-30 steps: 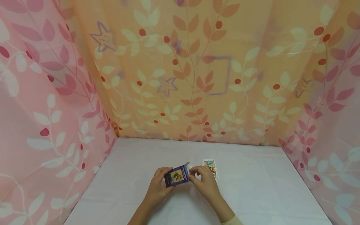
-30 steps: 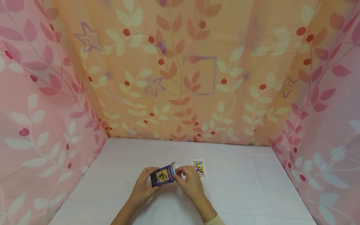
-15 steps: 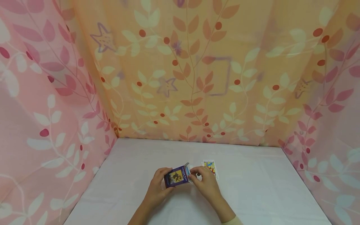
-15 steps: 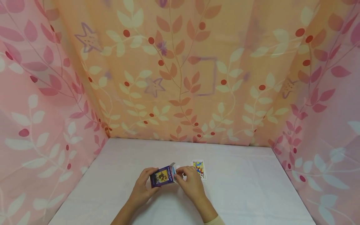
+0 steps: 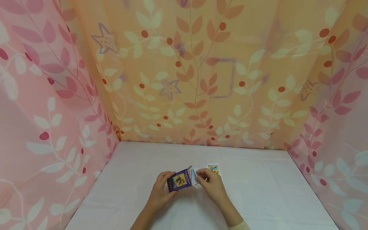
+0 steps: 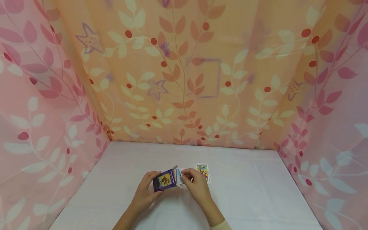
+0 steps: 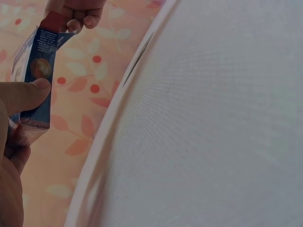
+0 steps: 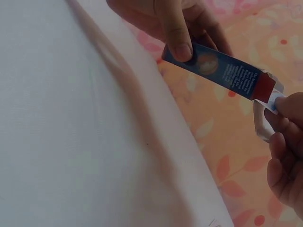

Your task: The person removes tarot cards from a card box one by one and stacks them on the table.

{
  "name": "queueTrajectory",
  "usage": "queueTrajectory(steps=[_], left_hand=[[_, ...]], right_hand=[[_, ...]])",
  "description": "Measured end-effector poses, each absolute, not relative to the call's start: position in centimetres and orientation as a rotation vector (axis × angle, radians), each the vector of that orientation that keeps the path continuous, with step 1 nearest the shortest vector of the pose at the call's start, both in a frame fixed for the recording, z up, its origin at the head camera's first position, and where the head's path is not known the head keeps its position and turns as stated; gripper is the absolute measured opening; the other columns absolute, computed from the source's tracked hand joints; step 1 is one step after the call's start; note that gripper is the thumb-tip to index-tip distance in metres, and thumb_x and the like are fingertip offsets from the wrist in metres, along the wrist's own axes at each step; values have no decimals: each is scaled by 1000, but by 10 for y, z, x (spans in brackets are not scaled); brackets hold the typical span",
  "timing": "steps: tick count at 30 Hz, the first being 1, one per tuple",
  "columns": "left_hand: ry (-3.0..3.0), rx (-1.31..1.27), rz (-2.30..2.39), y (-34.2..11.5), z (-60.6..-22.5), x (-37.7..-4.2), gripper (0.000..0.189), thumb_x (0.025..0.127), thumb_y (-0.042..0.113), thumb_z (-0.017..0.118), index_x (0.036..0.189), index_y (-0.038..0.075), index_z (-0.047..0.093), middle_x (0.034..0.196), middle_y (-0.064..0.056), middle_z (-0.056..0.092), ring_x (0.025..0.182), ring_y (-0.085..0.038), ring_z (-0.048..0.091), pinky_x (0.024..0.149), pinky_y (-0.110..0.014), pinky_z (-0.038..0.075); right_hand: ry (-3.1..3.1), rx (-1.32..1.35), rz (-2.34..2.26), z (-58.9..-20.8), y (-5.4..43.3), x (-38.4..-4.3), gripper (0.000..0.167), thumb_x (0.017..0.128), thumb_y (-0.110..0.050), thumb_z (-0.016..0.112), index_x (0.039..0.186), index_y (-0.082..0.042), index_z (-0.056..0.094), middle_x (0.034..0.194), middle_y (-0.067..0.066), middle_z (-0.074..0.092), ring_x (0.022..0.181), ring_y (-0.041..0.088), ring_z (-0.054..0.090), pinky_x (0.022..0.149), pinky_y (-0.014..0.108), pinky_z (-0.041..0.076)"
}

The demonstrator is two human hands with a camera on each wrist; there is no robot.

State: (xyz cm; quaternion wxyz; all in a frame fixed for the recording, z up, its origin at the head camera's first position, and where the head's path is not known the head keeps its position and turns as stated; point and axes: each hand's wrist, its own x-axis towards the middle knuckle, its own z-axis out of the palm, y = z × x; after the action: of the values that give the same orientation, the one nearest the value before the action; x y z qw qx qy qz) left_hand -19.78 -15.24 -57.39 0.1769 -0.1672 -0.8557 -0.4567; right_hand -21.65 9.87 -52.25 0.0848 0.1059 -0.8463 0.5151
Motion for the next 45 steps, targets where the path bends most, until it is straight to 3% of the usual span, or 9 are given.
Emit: queueTrajectory(steps=[8, 16, 29, 34, 41, 45], left_hand=[[-2424, -470, -1299, -153, -573, -198, 80, 69, 7, 94, 141, 15, 59, 138, 11, 52, 132, -13, 51, 116, -47, 45], [-2411, -464, -1304, -153, -573, -198, 85, 69, 6, 95, 141, 30, 56, 138, 12, 52, 132, -12, 52, 115, -45, 45], [-2407, -458, -1255, -153, -573, -198, 84, 67, 8, 96, 142, 17, 58, 137, 10, 53, 130, -14, 54, 115, -43, 46], [-2418, -449, -1216, -153, -575, -198, 85, 67, 9, 96, 142, 19, 57, 138, 10, 53, 131, -14, 54, 114, -42, 46], [-2422, -458, -1223, -154, -576, -200, 85, 67, 9, 96, 142, 15, 57, 138, 10, 52, 131, -16, 54, 114, -45, 46], [-2444, -447, -1215, -154, -575, -199, 86, 68, 10, 96, 143, 22, 55, 139, 10, 52, 132, -15, 53, 115, -43, 45]], right_hand=[[-2456, 319, 1562, -514, 104, -216, 13, 91, -14, 78, 100, -23, 75, 81, -13, 68, 74, 10, 58, 61, 19, 48], [-2406, 300, 1549, -510, 113, -217, 14, 92, -12, 77, 103, -21, 76, 89, -11, 71, 78, 11, 60, 65, 20, 52], [-2297, 325, 1530, -503, 126, -219, 13, 91, -11, 78, 102, -17, 76, 89, -7, 71, 74, 13, 59, 61, 21, 53], [-2261, 329, 1531, -500, 131, -221, 14, 90, -9, 78, 102, -16, 76, 87, -6, 71, 71, 14, 59, 58, 24, 54], [-2264, 319, 1467, -498, 139, -223, 15, 91, -10, 78, 105, -14, 76, 88, -7, 71, 77, 11, 60, 66, 24, 53], [-2256, 303, 1468, -496, 143, -223, 15, 91, -10, 78, 105, -16, 75, 90, -7, 72, 79, 12, 60, 67, 23, 52]])
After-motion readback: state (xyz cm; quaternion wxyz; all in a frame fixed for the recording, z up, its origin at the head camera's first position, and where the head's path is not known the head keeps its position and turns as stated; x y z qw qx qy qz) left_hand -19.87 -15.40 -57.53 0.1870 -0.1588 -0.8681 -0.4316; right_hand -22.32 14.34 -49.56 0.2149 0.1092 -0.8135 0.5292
